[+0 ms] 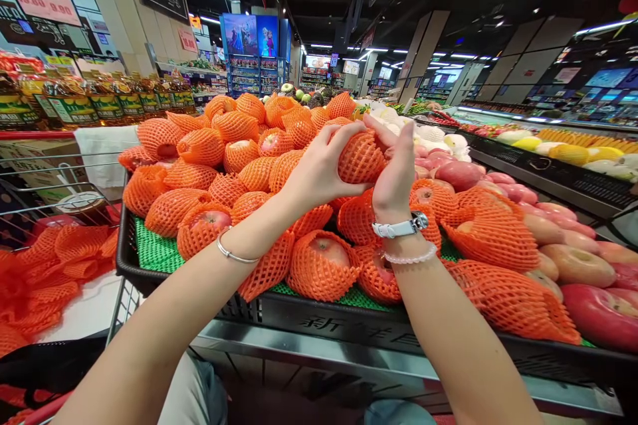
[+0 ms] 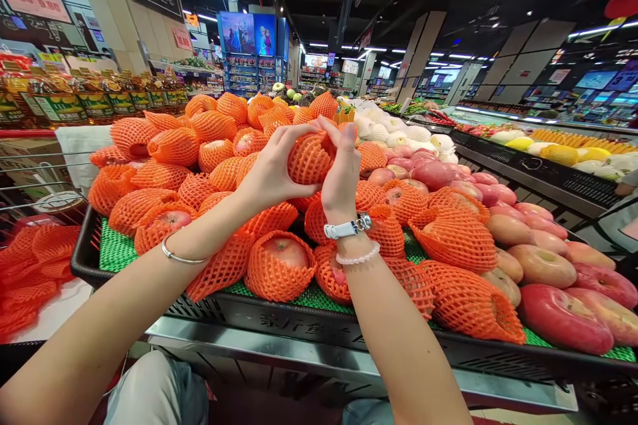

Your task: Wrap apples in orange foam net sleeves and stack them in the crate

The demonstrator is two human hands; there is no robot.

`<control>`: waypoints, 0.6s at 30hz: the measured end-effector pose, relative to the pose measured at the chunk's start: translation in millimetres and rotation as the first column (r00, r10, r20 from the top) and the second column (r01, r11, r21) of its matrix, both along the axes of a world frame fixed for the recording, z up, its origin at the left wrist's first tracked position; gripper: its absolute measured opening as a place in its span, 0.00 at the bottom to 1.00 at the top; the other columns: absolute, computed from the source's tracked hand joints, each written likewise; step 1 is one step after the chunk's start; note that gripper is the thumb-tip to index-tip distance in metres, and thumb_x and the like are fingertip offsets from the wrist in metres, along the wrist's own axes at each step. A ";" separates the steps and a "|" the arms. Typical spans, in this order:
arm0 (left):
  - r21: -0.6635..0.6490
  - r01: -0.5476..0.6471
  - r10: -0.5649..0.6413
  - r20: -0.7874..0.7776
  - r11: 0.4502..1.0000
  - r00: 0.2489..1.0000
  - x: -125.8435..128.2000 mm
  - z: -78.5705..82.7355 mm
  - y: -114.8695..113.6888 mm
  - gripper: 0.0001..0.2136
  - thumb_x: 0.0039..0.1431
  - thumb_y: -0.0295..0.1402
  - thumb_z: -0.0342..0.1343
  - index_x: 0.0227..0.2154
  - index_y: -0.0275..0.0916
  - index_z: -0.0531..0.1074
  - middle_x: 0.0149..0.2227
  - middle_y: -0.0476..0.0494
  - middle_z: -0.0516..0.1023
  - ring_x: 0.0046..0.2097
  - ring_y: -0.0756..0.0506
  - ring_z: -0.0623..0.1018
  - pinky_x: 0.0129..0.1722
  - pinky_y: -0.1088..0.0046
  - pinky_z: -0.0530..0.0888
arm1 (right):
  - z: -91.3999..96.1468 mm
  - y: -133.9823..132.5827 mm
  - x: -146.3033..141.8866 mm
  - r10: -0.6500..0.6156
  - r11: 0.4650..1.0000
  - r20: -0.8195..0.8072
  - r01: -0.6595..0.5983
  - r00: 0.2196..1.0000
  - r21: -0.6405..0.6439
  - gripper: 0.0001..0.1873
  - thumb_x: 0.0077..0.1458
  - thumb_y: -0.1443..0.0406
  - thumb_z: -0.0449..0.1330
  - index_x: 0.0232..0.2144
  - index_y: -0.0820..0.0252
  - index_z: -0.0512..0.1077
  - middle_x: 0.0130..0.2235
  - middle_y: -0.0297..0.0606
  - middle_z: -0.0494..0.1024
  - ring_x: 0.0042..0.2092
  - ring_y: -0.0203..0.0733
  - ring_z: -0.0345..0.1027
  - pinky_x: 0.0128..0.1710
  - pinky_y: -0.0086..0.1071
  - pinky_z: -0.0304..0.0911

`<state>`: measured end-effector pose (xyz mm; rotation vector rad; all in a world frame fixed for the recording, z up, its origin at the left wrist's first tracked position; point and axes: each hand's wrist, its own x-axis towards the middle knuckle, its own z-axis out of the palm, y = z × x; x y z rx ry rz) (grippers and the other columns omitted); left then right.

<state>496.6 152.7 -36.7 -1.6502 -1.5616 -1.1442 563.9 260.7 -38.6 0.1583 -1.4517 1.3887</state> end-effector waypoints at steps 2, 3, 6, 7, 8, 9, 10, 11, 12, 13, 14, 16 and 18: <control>-0.015 -0.013 0.013 0.003 1.000 1.000 0.7 -0.1 -0.5 0.32 0.45 0.31 0.65 0.55 0.37 0.62 0.55 0.35 0.68 0.59 0.39 0.69 0.60 0.55 0.68 | 0.1 -2.4 2.3 0.034 0.999 0.017 -0.034 0.999 -0.010 0.36 0.58 0.39 0.43 0.48 0.57 0.74 0.50 0.39 0.77 0.57 0.46 0.68 0.65 0.54 0.54; -0.029 -0.023 0.023 -0.002 0.999 1.000 1.1 -0.3 -0.7 0.32 0.45 0.31 0.65 0.55 0.38 0.62 0.55 0.35 0.68 0.59 0.39 0.69 0.60 0.55 0.68 | -0.2 -3.3 2.9 0.012 1.000 0.018 -0.013 1.000 0.020 0.34 0.58 0.40 0.45 0.49 0.56 0.74 0.51 0.39 0.76 0.58 0.46 0.67 0.66 0.54 0.52; -0.068 -0.068 0.065 -0.046 0.995 0.997 1.7 -1.1 -1.3 0.34 0.44 0.31 0.66 0.56 0.40 0.61 0.55 0.34 0.66 0.59 0.37 0.68 0.58 0.53 0.70 | -2.8 -3.6 1.0 -0.112 0.988 -0.011 0.112 0.994 0.105 0.25 0.58 0.46 0.52 0.46 0.55 0.74 0.53 0.38 0.74 0.59 0.44 0.64 0.67 0.50 0.50; -0.075 -0.086 0.081 -0.065 0.993 0.995 1.8 -1.4 -1.3 0.35 0.44 0.32 0.66 0.56 0.40 0.61 0.55 0.34 0.66 0.59 0.35 0.68 0.57 0.53 0.70 | -3.8 -3.1 -0.4 -0.138 0.984 -0.027 0.140 0.990 0.112 0.22 0.59 0.48 0.53 0.45 0.55 0.74 0.52 0.38 0.75 0.58 0.44 0.65 0.66 0.49 0.52; -0.080 -0.102 0.096 -0.082 0.992 0.992 1.9 -1.7 -1.2 0.35 0.44 0.32 0.66 0.56 0.39 0.60 0.56 0.33 0.65 0.59 0.35 0.68 0.58 0.52 0.70 | -4.7 -2.6 -1.8 -0.149 0.981 -0.044 0.153 0.988 0.116 0.20 0.59 0.49 0.53 0.43 0.55 0.74 0.50 0.38 0.75 0.56 0.43 0.67 0.65 0.49 0.54; -0.080 -0.112 0.104 -0.095 0.991 0.990 2.2 -1.8 -1.1 0.35 0.44 0.32 0.66 0.57 0.39 0.60 0.56 0.32 0.65 0.59 0.34 0.68 0.58 0.51 0.70 | -5.4 -2.3 -2.9 -0.151 0.981 -0.062 0.157 0.987 0.116 0.18 0.60 0.51 0.53 0.41 0.55 0.75 0.48 0.37 0.76 0.54 0.42 0.69 0.64 0.48 0.56; -0.076 -0.113 0.105 -0.103 0.991 0.989 2.7 -1.7 -1.0 0.36 0.45 0.32 0.65 0.58 0.40 0.58 0.57 0.32 0.64 0.59 0.33 0.68 0.58 0.50 0.69 | -5.9 -2.3 -3.6 -0.148 0.980 -0.077 0.156 0.986 0.121 0.17 0.61 0.52 0.52 0.40 0.55 0.75 0.47 0.37 0.77 0.53 0.42 0.70 0.63 0.47 0.58; -0.069 -0.107 0.099 -0.107 0.992 0.989 3.3 -1.6 -0.9 0.38 0.45 0.32 0.65 0.60 0.41 0.56 0.57 0.33 0.64 0.60 0.33 0.67 0.59 0.50 0.69 | -6.2 -2.7 -3.7 -0.145 0.980 -0.092 0.156 0.985 0.126 0.16 0.61 0.54 0.52 0.39 0.54 0.76 0.45 0.37 0.78 0.52 0.41 0.71 0.62 0.46 0.59; -0.059 -0.098 0.091 -0.108 0.993 0.990 3.9 -1.4 -0.8 0.40 0.45 0.32 0.65 0.61 0.43 0.53 0.58 0.34 0.64 0.61 0.33 0.66 0.59 0.49 0.68 | -6.2 -3.4 -3.5 -0.144 0.979 -0.105 0.158 0.984 0.130 0.16 0.62 0.55 0.51 0.38 0.54 0.76 0.45 0.36 0.79 0.51 0.41 0.71 0.62 0.46 0.60; -0.049 -0.090 0.085 -0.105 0.995 0.991 4.5 -1.2 -0.7 0.43 0.45 0.32 0.65 0.63 0.44 0.50 0.58 0.35 0.64 0.61 0.32 0.66 0.60 0.48 0.67 | -6.1 -4.2 -3.0 -0.147 0.978 -0.117 0.162 0.982 0.131 0.16 0.62 0.56 0.51 0.38 0.53 0.76 0.45 0.36 0.79 0.51 0.41 0.72 0.62 0.46 0.59; -0.039 -0.087 0.083 -0.103 0.995 0.991 4.9 -1.0 -0.6 0.44 0.45 0.32 0.65 0.64 0.45 0.47 0.59 0.35 0.64 0.61 0.32 0.65 0.60 0.48 0.67 | -6.0 -5.2 -2.4 -0.148 0.978 -0.125 0.164 0.981 0.131 0.16 0.62 0.56 0.51 0.38 0.53 0.77 0.45 0.36 0.79 0.52 0.41 0.72 0.62 0.46 0.59; -0.036 -0.099 0.094 -0.103 0.994 0.990 5.2 -0.8 -0.8 0.46 0.45 0.31 0.65 0.65 0.43 0.46 0.59 0.33 0.64 0.61 0.32 0.66 0.60 0.48 0.67 | -5.9 -6.8 -1.6 -0.138 0.980 -0.127 0.154 0.982 0.128 0.16 0.62 0.57 0.51 0.39 0.54 0.77 0.47 0.37 0.79 0.54 0.42 0.71 0.63 0.48 0.59; -0.052 -0.114 0.107 -0.116 0.992 0.987 4.5 -0.8 -1.2 0.45 0.44 0.31 0.65 0.64 0.40 0.48 0.59 0.31 0.63 0.60 0.33 0.66 0.60 0.49 0.67 | -6.3 -7.9 -1.7 -0.140 0.982 -0.127 0.154 0.982 0.110 0.16 0.61 0.56 0.52 0.40 0.55 0.77 0.48 0.38 0.79 0.55 0.43 0.71 0.64 0.48 0.58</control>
